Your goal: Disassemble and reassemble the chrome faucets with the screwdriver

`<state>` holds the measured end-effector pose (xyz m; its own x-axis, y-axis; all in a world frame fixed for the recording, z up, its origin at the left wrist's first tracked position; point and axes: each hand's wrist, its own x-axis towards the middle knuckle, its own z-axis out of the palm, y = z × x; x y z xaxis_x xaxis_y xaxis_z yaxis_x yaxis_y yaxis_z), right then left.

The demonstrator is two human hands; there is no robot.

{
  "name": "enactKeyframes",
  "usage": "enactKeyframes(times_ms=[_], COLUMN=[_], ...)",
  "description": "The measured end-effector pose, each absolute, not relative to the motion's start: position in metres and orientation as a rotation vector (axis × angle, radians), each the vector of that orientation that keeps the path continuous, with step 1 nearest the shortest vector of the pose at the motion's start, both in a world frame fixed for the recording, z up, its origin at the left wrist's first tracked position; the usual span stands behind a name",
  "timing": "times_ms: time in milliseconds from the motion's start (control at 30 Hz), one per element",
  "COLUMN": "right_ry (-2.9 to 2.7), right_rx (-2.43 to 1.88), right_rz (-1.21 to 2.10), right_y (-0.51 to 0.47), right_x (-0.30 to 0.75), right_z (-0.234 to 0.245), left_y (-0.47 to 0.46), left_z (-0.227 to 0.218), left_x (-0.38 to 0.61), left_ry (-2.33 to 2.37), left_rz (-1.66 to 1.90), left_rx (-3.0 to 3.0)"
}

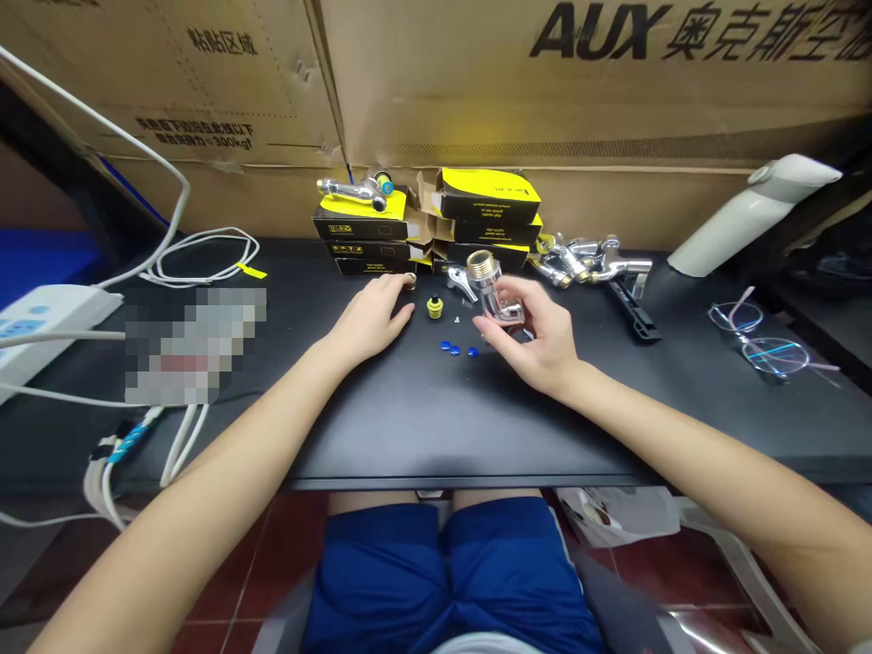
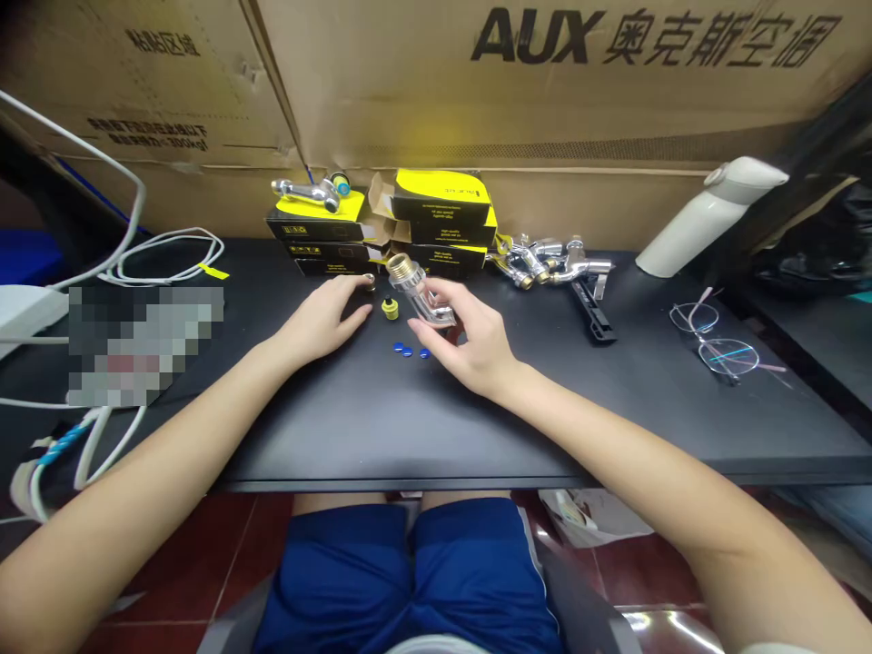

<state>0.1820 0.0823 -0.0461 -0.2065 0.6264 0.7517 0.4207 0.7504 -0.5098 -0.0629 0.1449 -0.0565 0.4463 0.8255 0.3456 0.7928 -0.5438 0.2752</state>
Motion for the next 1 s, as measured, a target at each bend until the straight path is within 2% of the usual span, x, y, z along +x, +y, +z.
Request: enactKeyframes(times_ms=[333, 600, 733, 900, 1000], right_ry=[-1.835, -1.765, -2.061, -2.545, -2.666], right_rx=[-0.763, -0.817, -0.821, -0.447, -0.382], right_rz=[0.122, 0.278, 0.162, 0.089, 0.124], right_y=[0.081, 0.079, 0.068, 0.048, 0.043], right_x=[0.183, 0.185, 0.172, 0.147, 0.135], right_z=[-0.045, -0.044, -0.038, -0.042, -0.049], left_y=[0.155, 0.144, 0.133, 0.131, 0.130], left_z=[-0.057, -0.050, -0.054, -0.058, -0.058], left_x=[-0.063, -0.052, -0.033, -0.026, -0.029], left_ry=[1.532, 1.390, 1.335, 1.382, 1.382], left_rz=[0.844, 1.285, 1.407, 1.395, 1.352], left_rx=[2.457, 2.243, 1.969, 2.033, 2.109])
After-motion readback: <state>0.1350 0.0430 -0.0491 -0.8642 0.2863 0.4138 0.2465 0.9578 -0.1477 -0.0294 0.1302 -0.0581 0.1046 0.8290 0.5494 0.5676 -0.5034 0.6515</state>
